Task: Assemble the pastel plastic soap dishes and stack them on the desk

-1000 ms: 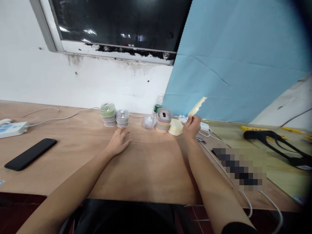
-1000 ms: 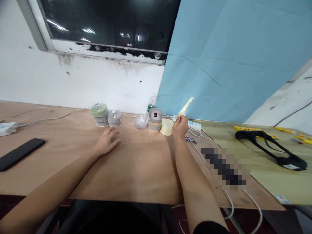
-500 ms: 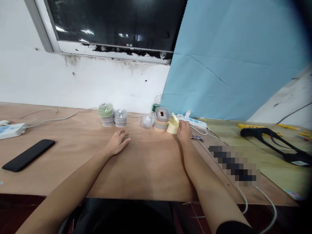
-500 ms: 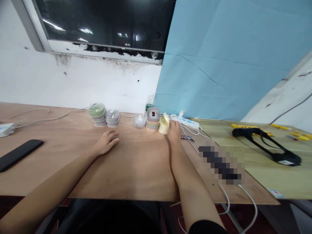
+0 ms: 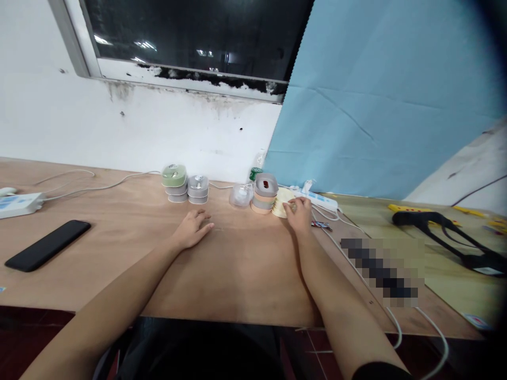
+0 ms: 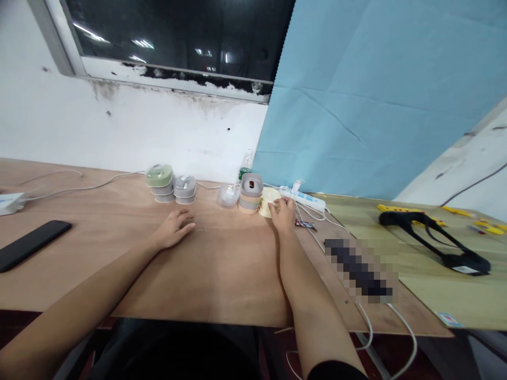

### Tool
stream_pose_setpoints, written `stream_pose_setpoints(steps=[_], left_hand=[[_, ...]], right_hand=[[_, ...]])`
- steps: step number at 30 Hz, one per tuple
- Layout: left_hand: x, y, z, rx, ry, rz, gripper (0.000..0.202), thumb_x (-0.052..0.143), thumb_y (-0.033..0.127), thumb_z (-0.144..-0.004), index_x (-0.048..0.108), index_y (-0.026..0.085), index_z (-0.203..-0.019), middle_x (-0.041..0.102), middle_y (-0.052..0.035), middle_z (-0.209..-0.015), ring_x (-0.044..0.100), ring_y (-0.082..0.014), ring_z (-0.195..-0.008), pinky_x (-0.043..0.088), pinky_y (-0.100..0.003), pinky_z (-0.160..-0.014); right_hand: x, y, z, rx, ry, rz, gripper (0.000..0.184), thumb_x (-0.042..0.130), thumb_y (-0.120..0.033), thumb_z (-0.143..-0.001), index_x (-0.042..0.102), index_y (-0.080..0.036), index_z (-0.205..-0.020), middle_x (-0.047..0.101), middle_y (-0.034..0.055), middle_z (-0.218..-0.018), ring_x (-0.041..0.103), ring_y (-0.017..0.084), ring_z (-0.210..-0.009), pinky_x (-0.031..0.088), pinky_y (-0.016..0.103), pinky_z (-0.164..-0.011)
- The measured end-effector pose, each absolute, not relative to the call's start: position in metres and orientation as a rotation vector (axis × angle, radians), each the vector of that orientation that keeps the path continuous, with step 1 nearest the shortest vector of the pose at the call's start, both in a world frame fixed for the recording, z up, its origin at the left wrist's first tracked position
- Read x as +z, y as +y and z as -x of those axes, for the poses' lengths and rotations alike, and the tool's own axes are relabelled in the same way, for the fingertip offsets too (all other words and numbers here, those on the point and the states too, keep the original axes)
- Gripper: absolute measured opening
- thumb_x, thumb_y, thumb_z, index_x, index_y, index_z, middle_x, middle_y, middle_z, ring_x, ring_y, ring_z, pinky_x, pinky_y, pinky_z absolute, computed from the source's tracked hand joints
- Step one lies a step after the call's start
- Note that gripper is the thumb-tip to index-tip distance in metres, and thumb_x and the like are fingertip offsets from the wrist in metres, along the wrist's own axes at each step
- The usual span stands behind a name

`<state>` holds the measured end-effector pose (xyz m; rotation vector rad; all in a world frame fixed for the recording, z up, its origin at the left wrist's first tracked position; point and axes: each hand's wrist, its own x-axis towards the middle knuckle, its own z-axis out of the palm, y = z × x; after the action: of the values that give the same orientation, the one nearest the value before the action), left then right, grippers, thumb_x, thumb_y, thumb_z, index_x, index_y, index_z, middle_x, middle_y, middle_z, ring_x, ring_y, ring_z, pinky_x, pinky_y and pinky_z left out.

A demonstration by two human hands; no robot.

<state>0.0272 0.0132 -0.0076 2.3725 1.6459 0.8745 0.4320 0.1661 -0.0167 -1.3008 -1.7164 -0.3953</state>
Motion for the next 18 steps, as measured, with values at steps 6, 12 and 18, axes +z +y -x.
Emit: stream_pose_setpoints(steps=[6,12,18], left_hand=[[-0.008,0.014,-0.027,0.863,1.657,-2.389,0.050,0.043,0.054,-0.090,0.058,0.018,-0.121,0.049,-0.0145,-0.131,0.044,-0.0299,-0.124,0.036,-0.047,-0.105],[-0.009,0.014,-0.026,0.840,1.659,-2.392,0.051,0.044,0.054,-0.089,0.057,0.018,-0.123,0.048,-0.0143,-0.132,0.044,-0.0299,-0.124,0.037,-0.047,-0.105],[-0.010,0.015,-0.025,0.842,1.647,-2.395,0.051,0.044,0.055,-0.089,0.057,0.019,-0.122,0.049,-0.0137,-0.132,0.045,-0.0305,-0.123,0.037,-0.049,-0.104]], right_hand=[[-0.016,0.166,-0.428,-0.357,-1.624,1.350,0.046,0.056,-0.049,-0.082,0.059,-0.014,-0.111,0.048,0.0151,-0.111,0.047,0.030,-0.110,0.037,0.047,-0.099],[-0.025,0.170,-0.425,-0.201,-1.625,1.400,0.090,0.068,-0.055,-0.069,0.030,-0.011,-0.138,0.038,0.0215,-0.135,0.034,0.034,-0.128,0.033,0.050,-0.104],[-0.030,0.175,-0.427,-0.045,-1.657,1.458,0.099,0.069,-0.055,-0.067,0.024,-0.010,-0.142,0.038,0.0235,-0.140,0.035,0.036,-0.130,0.033,0.049,-0.104]])
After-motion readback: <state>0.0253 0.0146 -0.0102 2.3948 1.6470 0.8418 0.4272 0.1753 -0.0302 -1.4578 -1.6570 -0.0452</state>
